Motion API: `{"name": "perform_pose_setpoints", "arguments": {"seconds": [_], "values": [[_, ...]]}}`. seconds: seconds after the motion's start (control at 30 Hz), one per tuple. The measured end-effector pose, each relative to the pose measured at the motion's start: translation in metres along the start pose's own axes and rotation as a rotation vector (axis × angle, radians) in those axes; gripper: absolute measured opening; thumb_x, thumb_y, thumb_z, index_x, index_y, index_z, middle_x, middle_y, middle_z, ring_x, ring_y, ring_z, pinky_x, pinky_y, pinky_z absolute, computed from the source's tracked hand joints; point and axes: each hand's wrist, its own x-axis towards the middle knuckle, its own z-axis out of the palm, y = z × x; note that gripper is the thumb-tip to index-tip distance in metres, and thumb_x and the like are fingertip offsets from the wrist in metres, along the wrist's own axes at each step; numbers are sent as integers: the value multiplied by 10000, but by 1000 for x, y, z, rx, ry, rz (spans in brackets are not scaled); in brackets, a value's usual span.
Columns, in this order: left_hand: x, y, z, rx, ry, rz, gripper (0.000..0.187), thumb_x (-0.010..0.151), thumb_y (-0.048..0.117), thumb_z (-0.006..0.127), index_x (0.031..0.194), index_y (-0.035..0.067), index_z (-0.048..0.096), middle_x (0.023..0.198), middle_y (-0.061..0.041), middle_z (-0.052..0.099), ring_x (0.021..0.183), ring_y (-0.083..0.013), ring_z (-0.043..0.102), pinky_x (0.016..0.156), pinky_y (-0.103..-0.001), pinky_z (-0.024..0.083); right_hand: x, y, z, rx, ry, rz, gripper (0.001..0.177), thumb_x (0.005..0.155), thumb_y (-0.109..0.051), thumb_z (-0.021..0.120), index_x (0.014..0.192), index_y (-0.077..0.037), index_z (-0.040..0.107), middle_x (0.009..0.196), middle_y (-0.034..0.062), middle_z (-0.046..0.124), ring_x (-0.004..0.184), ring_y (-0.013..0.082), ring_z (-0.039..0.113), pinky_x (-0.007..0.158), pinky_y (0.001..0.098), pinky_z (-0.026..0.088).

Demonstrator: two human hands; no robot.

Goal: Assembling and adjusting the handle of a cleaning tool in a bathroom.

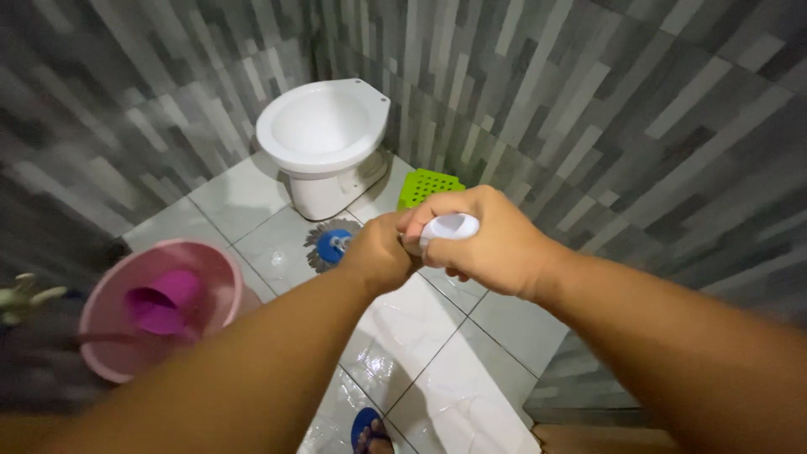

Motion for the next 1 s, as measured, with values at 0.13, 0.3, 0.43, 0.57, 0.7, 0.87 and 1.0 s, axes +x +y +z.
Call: {"name": "perform_pose_setpoints", "arguments": {"seconds": [0.13, 0.3, 0.43, 0.57, 0.7, 0.87, 1.0], "values": [[-15, 26, 12, 104, 45, -117, 294, 802, 226, 769, 1082, 146, 726, 997, -75, 770, 906, -211, 710, 822, -336, 551, -21, -17, -8, -12, -28, -39, 174, 738, -99, 695, 891, -61, 771, 764, 39, 702, 552, 102, 581, 478, 268, 487], [-34, 34, 51, 169, 93, -133, 344, 744, 142, 739, 1079, 83, 690, 946, -91, 757, 883, -234, 713, 792, -356, 551, -65, -22, -24, -120, -41, -15, 169, 696, -124, 663, 816, -71, 769, 722, 23, 723, 486, 116, 547, 435, 280, 456], [-68, 76, 95, 104, 121, -291, 372, 718, 110, 720, 1089, 91, 695, 924, -112, 755, 864, -257, 717, 750, -386, 559, -111, 6, -44, -98, -121, -87, 176, 710, -140, 664, 830, -64, 769, 712, 46, 707, 497, 115, 546, 440, 282, 451], [-114, 89, 155, 207, 190, -248, 351, 740, 136, 721, 1090, 111, 715, 947, -103, 772, 868, -253, 724, 767, -379, 563, -178, 33, -52, -109, -171, -102, 197, 695, -162, 664, 842, -76, 763, 699, 44, 678, 505, 118, 545, 446, 286, 448], [-170, 135, 201, 338, 234, -245, 393, 758, 256, 787, 1123, 139, 702, 981, -130, 753, 900, -314, 700, 781, -398, 548, -247, 42, -53, -176, -223, -142, 230, 670, -178, 665, 842, -83, 784, 713, 30, 713, 527, 105, 577, 465, 271, 483], [-218, 180, 242, 227, 272, -309, 316, 760, 240, 747, 1051, 117, 731, 948, -139, 772, 909, -309, 748, 794, -392, 567, -311, 22, -68, -303, -265, -109, 258, 703, -218, 691, 891, -91, 812, 769, 56, 754, 523, 116, 585, 458, 279, 463], [-240, 231, 255, 295, 248, -408, 353, 720, 219, 753, 1059, 122, 735, 959, -135, 771, 921, -313, 738, 783, -398, 566, -334, 27, -91, -200, -320, -128, 289, 668, -176, 703, 903, -62, 826, 854, 93, 783, 475, 141, 558, 389, 295, 406]]}}
